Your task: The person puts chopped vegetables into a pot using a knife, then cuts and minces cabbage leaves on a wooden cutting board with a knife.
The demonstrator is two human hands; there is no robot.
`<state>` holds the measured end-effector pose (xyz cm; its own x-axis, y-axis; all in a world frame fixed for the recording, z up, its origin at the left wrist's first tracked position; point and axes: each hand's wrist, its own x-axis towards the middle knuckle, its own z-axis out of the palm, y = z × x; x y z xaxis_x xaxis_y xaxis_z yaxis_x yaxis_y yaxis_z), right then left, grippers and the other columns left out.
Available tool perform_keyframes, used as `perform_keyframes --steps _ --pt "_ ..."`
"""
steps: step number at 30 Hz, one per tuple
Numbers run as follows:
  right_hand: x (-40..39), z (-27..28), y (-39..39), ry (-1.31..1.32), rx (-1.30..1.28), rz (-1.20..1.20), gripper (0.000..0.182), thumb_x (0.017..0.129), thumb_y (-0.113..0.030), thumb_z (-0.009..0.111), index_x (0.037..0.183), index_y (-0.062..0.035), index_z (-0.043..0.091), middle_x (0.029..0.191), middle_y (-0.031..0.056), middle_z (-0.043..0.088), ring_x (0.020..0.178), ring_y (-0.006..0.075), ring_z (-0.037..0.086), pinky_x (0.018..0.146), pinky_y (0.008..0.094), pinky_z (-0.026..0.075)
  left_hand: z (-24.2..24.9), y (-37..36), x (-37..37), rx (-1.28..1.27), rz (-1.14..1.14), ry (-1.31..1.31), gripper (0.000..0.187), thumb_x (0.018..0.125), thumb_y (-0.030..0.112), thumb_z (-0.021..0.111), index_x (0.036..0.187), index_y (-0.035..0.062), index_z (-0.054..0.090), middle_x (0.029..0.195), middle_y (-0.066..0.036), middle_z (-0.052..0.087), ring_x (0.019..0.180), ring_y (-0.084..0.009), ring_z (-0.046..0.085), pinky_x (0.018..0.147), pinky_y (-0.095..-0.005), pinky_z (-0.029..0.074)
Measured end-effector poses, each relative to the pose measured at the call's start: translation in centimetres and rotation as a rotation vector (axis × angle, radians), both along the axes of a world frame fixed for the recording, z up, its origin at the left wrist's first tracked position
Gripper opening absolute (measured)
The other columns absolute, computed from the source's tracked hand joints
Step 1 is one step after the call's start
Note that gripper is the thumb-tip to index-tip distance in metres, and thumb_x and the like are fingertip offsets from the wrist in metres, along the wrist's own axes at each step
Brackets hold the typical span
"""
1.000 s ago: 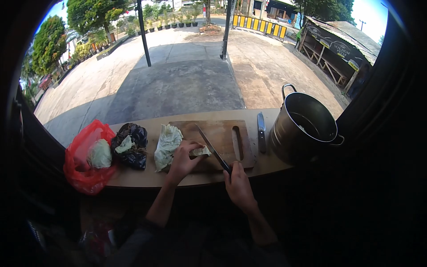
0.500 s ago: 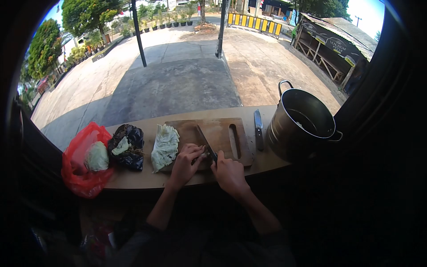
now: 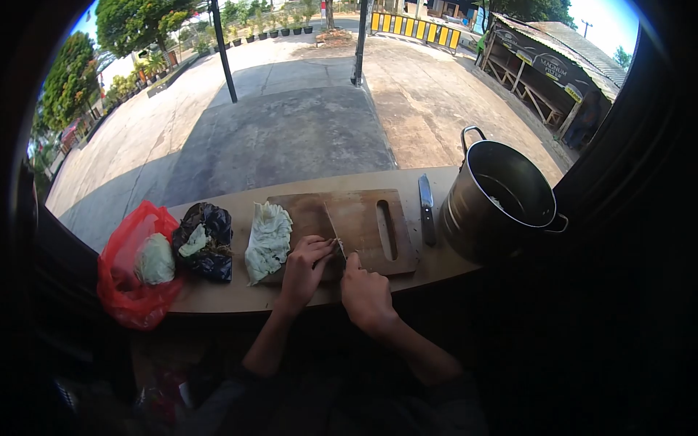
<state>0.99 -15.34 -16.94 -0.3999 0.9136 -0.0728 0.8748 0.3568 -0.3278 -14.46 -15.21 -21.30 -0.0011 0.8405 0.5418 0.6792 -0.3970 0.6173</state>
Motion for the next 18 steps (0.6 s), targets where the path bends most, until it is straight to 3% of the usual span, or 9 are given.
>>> perform_keyframes --steps 3,9,13,18 --pt "-0.6 0.3 2.1 -0.002 0.034 0.030 0.019 0.097 -0.020 0.046 0.100 -0.0013 0.044 0.076 0.0217 0.067 0.077 0.0410 0.068 0.069 0.0502 0.053 -0.1 -0.2 0.1 -0.012 -0.006 -0.006 0.025 0.083 0.002 0.064 0.107 -0.0025 0.069 0.109 -0.015 0.069 0.108 -0.0322 0.058 0.093 -0.0395 0.048" --pt "1.3 3.5 2.1 -0.024 -0.066 0.108 0.021 0.098 -0.022 0.045 0.101 -0.0011 0.043 0.078 0.0239 0.067 0.077 0.0428 0.067 0.069 0.0526 0.052 0.1 -0.1 0.4 -0.015 0.017 -0.008 0.027 0.082 0.002 0.064 0.109 -0.0021 0.069 0.110 -0.016 0.068 0.109 -0.0327 0.058 0.093 -0.0393 0.048" --pt "-0.5 1.1 0.6 -0.042 -0.043 -0.023 0.022 0.099 -0.023 0.044 0.102 -0.0010 0.042 0.078 0.0238 0.067 0.077 0.0435 0.067 0.071 0.0528 0.052 -0.1 -0.2 0.2 0.005 0.017 0.024 0.029 0.082 0.001 0.065 0.111 -0.0027 0.068 0.110 -0.016 0.068 0.109 -0.0330 0.058 0.093 -0.0396 0.048" --pt "0.5 1.5 2.8 0.017 -0.043 0.058 0.024 0.099 -0.024 0.044 0.103 0.0001 0.041 0.077 0.0246 0.066 0.076 0.0453 0.065 0.071 0.0541 0.051 -0.2 -0.3 0.2 0.002 0.014 0.023 0.031 0.081 0.001 0.066 0.111 -0.0017 0.068 0.111 -0.014 0.068 0.109 -0.0321 0.058 0.094 -0.0390 0.048"
